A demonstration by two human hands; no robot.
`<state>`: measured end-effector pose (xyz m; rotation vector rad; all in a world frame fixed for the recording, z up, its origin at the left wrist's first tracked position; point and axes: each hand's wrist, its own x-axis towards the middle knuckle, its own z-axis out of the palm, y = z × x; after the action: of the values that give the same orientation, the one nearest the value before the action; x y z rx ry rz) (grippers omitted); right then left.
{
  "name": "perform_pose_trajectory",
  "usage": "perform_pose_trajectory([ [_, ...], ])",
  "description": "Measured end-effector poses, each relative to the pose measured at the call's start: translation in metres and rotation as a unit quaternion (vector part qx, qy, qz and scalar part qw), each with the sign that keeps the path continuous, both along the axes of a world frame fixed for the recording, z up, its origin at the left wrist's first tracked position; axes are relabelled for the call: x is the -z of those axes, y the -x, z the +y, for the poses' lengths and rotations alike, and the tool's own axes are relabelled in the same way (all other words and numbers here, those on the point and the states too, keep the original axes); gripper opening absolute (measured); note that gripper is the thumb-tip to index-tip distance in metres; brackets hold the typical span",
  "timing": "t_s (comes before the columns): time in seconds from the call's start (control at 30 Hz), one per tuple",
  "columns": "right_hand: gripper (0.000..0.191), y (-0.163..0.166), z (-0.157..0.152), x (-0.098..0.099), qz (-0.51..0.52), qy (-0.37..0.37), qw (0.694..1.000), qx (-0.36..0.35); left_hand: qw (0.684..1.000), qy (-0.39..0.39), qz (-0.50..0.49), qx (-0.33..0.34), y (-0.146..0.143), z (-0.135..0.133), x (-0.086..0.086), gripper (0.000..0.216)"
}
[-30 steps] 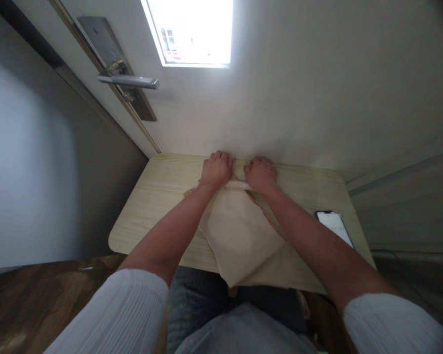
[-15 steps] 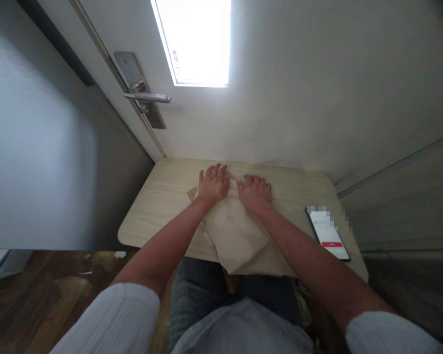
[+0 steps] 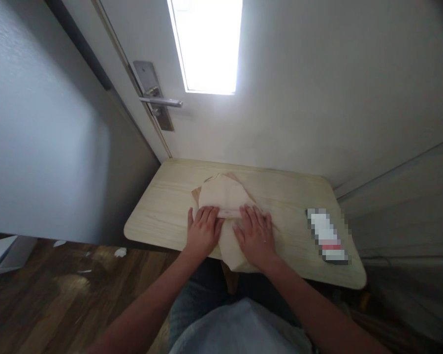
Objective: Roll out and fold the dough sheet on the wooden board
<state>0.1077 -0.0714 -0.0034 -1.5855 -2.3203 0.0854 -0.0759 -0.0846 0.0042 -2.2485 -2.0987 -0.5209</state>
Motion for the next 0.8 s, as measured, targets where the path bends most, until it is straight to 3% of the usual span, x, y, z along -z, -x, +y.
perform_pose_trajectory([
  [0.13, 0.048, -0.007, 0.002, -0.003, 0.022, -0.002, 1.000, -0.001, 1.000, -0.005, -0.025, 0.006, -0.001, -0.020, -0.002, 0.029],
  [0.43, 0.050, 0.030, 0.068, -0.007, 0.001, 0.019, 1.000, 0.013, 0.996, 0.011, -0.017, -0.082, 0.003, -0.045, -0.001, 0.031],
  [0.8, 0.055, 0.065, 0.097, -0.012, -0.066, 0.034, 0.997, -0.022, 0.996, 0.015, -0.027, -0.089, 0.016, -0.028, -0.001, 0.048],
])
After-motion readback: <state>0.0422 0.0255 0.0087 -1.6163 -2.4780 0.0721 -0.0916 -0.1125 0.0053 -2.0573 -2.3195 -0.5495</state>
